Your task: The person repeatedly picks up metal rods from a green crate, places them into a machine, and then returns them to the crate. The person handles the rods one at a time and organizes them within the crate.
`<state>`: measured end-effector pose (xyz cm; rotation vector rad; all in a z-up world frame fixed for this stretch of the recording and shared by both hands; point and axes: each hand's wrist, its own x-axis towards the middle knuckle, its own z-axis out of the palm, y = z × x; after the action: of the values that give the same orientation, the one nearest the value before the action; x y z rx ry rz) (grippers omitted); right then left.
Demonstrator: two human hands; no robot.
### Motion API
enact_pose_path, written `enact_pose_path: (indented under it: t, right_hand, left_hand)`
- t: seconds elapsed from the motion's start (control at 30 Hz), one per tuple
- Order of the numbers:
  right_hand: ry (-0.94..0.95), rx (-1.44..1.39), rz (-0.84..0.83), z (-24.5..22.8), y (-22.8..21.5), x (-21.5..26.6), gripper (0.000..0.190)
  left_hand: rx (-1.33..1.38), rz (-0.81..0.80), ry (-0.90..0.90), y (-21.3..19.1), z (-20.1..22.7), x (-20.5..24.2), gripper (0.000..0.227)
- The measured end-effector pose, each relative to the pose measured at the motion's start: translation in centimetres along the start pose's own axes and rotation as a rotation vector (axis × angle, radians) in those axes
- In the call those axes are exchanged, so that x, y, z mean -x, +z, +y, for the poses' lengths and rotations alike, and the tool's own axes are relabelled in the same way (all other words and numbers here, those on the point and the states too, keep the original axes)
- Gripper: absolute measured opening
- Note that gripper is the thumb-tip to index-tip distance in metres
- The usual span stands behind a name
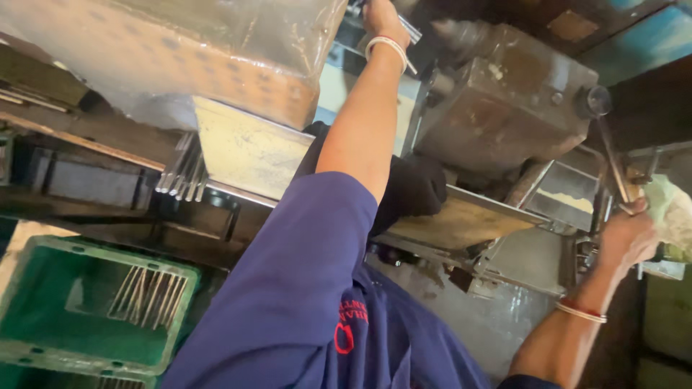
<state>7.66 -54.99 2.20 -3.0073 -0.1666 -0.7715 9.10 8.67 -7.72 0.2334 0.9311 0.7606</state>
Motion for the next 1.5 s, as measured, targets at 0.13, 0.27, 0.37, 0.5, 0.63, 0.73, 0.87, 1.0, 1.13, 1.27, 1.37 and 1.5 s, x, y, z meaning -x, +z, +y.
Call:
enact_pose_path:
  t: [0.13,0.27,0.37,0.5,0.63,0.73,0.87,1.0,1.13,1.27,1.37,1.5]
  right_hand:
    - [0.009,-0.063,-0.041,0.0,-0.2,-1.1,0.061]
    - [0.016,-0.108,-0.065,-0.4,-0.4,-3.6,0.066]
    - [0.026,-0.097,-0.007,-0.6,-0.1,-3.9,0.063]
    - [-0.04,-0.065,0.038,-0.7,0.1,-3.5,0.059]
    - [0.008,-0.042,0.051,-0.5,0.1,-3.4,0.058]
    - [0.003,-0.075,0.053,-0.5,0.3,-3.3,0.055]
    - [-0.046,-0.037,0.115,-0.5,0.5,-3.3,0.052]
    - [0.02,-0.08,0.056,-0.2,0.9,-2.9,0.05]
    - [0.031,-0.073,0.062,0.1,1.2,-3.2,0.052]
    - [0.02,-0.084,0.063,0.4,1.8,-3.1,0.05]
    - [0.033,-0.112,0.039,0.7,2.0,-3.1,0.048]
    - [0.069,-0.106,-0.018,0.9,2.3,-3.3,0.05]
  left_hand:
    - [-0.196,0.023,-0.049,-0.2,0.2,0.9,0.05]
    - [-0.305,0.048,0.058,-0.5,-0.5,0.4,0.042]
    - [-0.649,-0.077,0.231,-1.8,-1.9,0.0,0.034]
    - [-0.307,-0.022,0.116,-2.0,-2.3,-0.6,0.029]
    - [-0.574,0.121,0.082,-1.8,-1.5,-0.3,0.033]
    - [-0.959,0.177,0.239,-3.1,-0.2,1.4,0.033]
    - [0.149,0.153,-0.08,-2.4,1.6,3.8,0.034]
    - [-0.362,0.137,0.007,-3.1,1.9,4.9,0.035]
    - [-0.586,0.063,0.233,-4.0,1.6,4.8,0.038]
    - [-0.866,0.036,0.376,-4.2,1.3,3.7,0.038]
    - [-0.864,0.03,0.352,-4.3,0.7,3.0,0.038]
    - [-0.949,0.02,0.403,-4.6,-0.4,2.0,0.039]
